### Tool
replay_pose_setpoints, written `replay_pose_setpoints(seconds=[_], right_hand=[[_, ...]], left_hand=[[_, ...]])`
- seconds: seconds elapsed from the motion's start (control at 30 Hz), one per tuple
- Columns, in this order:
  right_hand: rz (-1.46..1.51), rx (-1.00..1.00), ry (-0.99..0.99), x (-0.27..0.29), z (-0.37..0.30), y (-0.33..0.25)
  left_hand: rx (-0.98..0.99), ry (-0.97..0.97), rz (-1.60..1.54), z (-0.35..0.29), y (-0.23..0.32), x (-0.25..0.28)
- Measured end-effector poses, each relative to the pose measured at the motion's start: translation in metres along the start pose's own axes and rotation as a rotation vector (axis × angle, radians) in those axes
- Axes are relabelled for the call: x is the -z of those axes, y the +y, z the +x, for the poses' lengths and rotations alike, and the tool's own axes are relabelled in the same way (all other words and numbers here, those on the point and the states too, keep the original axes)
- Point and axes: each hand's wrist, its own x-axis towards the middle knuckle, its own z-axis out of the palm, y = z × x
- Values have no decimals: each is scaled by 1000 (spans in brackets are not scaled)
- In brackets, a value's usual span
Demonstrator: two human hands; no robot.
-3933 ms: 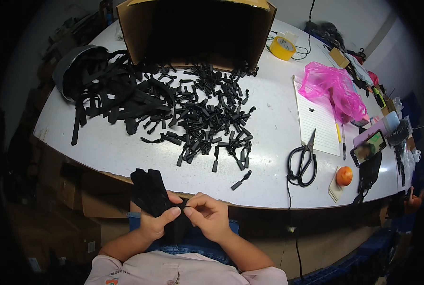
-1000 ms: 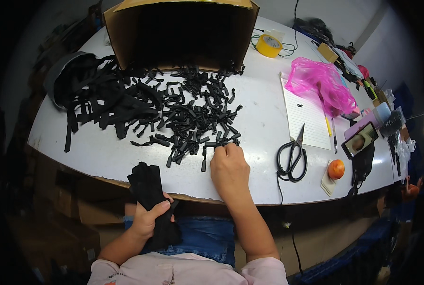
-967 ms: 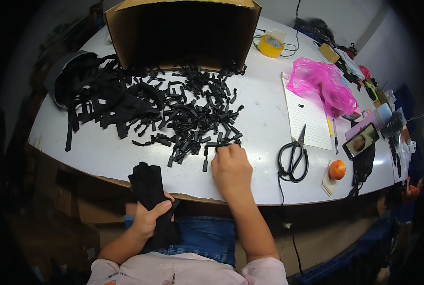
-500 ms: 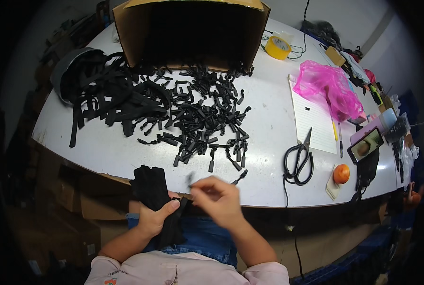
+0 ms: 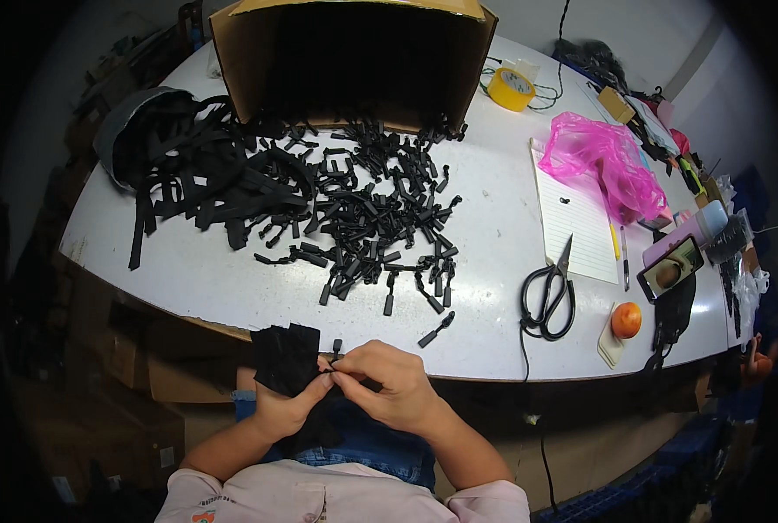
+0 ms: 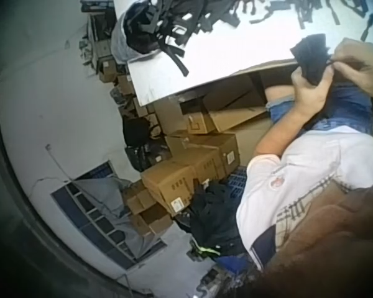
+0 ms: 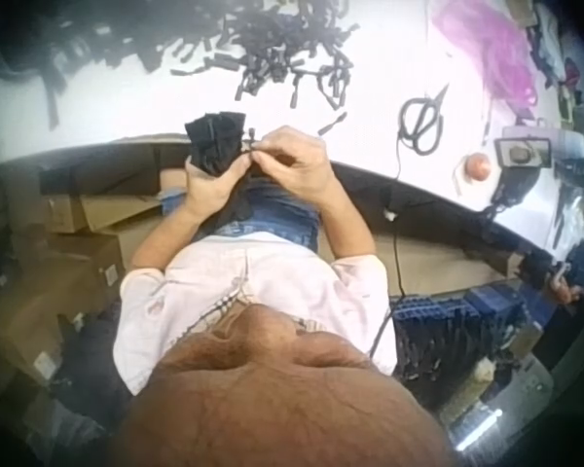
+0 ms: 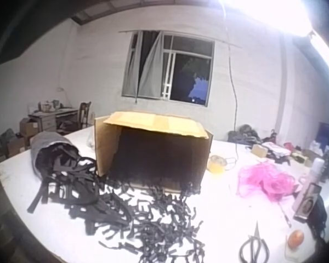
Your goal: Assembling plastic buckles and clips onto precut black nylon straps at a workbench.
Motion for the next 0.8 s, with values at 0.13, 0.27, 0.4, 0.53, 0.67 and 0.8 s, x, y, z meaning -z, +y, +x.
replay_pose_setpoints(seconds=[0.13, 0.27, 0.4, 0.53, 0.67, 0.8], right_hand=[[11, -20, -8, -6, -4, 3], [172, -160, 209, -25, -21, 7], [270, -153, 277, -37, -21, 7], [687, -363, 200, -32, -23, 9], [1021, -558, 1, -19, -26, 16], [910, -614, 41, -20, -24, 9]], left_hand=[[-9, 2, -3, -1, -3, 1], [16, 68, -160, 0, -4, 2], [-113, 53, -110, 1, -3, 2], [30, 33, -214, -2, 2, 6], [64, -64, -208, -1, 9, 7], [55, -77, -150, 0, 10, 8]])
